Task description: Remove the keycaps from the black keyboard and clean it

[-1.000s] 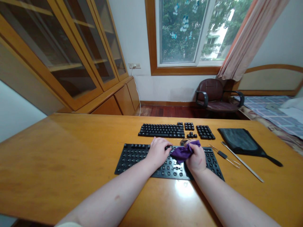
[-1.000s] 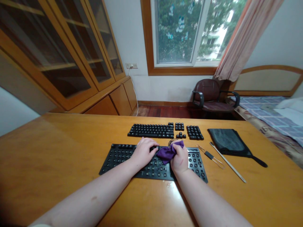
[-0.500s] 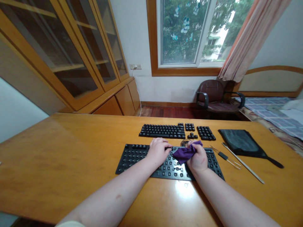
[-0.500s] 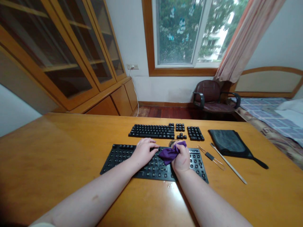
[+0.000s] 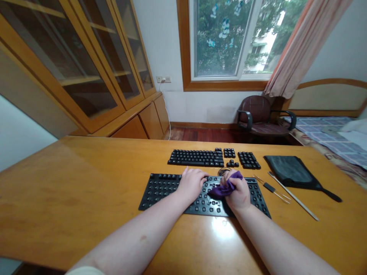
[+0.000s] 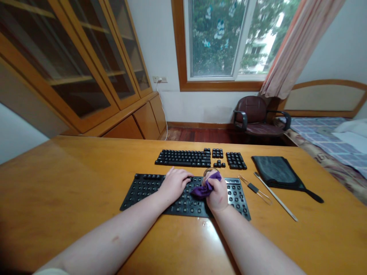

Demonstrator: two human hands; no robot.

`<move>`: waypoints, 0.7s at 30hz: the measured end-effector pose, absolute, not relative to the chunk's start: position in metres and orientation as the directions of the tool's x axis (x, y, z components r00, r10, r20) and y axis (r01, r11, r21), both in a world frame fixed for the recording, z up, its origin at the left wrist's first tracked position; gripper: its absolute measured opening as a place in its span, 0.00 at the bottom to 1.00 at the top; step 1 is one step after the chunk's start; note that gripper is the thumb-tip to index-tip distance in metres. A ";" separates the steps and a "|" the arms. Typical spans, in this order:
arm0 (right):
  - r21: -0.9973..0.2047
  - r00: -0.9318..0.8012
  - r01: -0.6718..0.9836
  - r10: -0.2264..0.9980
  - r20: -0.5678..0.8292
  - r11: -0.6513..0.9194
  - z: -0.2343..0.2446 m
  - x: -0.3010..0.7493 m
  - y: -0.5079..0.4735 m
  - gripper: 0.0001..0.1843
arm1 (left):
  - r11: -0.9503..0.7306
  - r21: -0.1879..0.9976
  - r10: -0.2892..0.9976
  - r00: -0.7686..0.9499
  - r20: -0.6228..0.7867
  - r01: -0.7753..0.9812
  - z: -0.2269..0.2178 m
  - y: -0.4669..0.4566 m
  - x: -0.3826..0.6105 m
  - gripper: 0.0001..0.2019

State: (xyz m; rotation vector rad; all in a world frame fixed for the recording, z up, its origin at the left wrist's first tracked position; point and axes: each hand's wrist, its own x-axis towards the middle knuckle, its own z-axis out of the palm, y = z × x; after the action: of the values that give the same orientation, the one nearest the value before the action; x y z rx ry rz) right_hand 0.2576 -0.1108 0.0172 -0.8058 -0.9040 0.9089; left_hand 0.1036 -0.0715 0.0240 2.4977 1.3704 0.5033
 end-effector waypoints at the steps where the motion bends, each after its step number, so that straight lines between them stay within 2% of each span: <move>1: -0.857 0.343 -0.332 0.897 0.278 0.393 0.017 0.258 -0.111 0.08 | -0.523 0.365 0.851 0.493 0.181 0.770 0.023 -0.072 0.104 0.09; 4: -0.839 0.496 -0.377 0.850 0.176 0.393 0.016 0.263 -0.107 0.09 | -0.512 0.348 0.858 0.487 0.164 0.786 0.023 -0.075 0.105 0.11; 6: -0.885 0.598 -0.305 0.794 0.109 0.351 0.015 0.267 -0.105 0.10 | -0.495 0.344 0.866 0.484 0.126 0.798 0.026 -0.076 0.105 0.13; 8: -0.941 0.621 -0.206 0.779 0.085 0.267 0.015 0.268 -0.105 0.11 | -0.473 0.328 0.877 0.473 0.084 0.818 0.031 -0.078 0.105 0.16; 11: -0.969 0.493 -0.139 0.863 0.110 0.203 0.016 0.263 -0.109 0.12 | -0.436 0.250 0.896 0.444 0.026 0.865 0.040 -0.082 0.104 0.17; 15: -0.957 0.227 -0.223 0.965 0.134 0.185 0.020 0.255 -0.114 0.13 | -0.408 0.144 0.911 0.412 0.002 0.902 0.047 -0.084 0.102 0.17; 18: -0.972 0.243 -0.130 0.957 0.158 0.194 0.025 0.256 -0.115 0.13 | -0.436 0.154 0.898 0.440 0.007 0.887 0.047 -0.082 0.098 0.18; 21: -0.995 0.325 -0.036 0.942 0.081 0.098 0.029 0.259 -0.113 0.13 | -0.477 0.188 0.875 0.484 0.009 0.858 0.048 -0.077 0.094 0.19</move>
State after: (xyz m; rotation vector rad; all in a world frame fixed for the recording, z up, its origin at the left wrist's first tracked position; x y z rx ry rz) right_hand 0.2595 -0.1125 0.0288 -1.2446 -0.9707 0.9253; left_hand 0.0943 -0.0771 0.0482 2.5670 1.5117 0.1560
